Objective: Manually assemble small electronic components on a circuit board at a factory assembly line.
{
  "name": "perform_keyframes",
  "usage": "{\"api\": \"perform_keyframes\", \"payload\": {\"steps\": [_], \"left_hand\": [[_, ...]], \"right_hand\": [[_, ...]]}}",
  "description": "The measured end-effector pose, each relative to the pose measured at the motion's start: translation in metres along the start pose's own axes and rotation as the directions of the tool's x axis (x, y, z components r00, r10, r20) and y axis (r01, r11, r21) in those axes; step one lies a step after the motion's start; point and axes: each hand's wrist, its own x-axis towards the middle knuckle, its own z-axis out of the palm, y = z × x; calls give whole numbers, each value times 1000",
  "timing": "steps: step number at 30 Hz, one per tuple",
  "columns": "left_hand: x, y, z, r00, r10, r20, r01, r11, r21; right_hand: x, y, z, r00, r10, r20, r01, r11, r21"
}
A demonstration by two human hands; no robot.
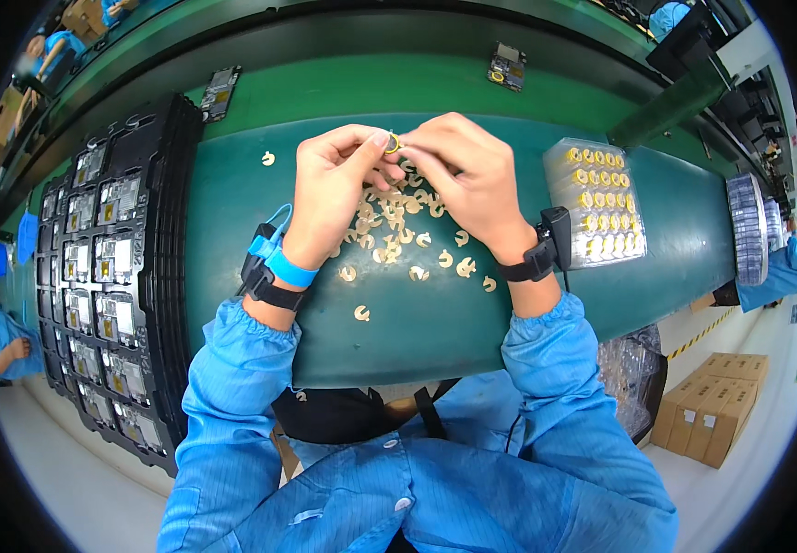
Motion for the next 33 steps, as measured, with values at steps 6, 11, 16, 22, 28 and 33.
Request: {"api": "perform_keyframes", "payload": {"steps": [6, 11, 16, 22, 28, 33], "left_hand": [[-3, 2, 6, 998, 49, -46, -42, 991, 128], [-6, -2, 14, 996, 68, -61, -58, 986, 159], [-8, -8, 16, 997, 47, -64, -47, 999, 11], [-5, -12, 15, 999, 36, -11, -38, 983, -177], [-5, -10, 13, 998, -45, 51, 58, 955, -292], [3, -13, 15, 965, 43, -258, -72, 992, -105]], "right_hand": [[-1, -9, 7, 941, 336, 33, -338, 935, 104], [-8, -5, 18, 931, 357, -78, -340, 924, 174], [-10, -5, 22, 901, 434, -22, -410, 866, 286], [-10, -4, 26, 892, 452, 10, -418, 816, 400], [-5, -2, 25, 889, 458, -5, -436, 848, 300], [17, 19, 31, 853, 516, -77, -480, 833, 274]]}}
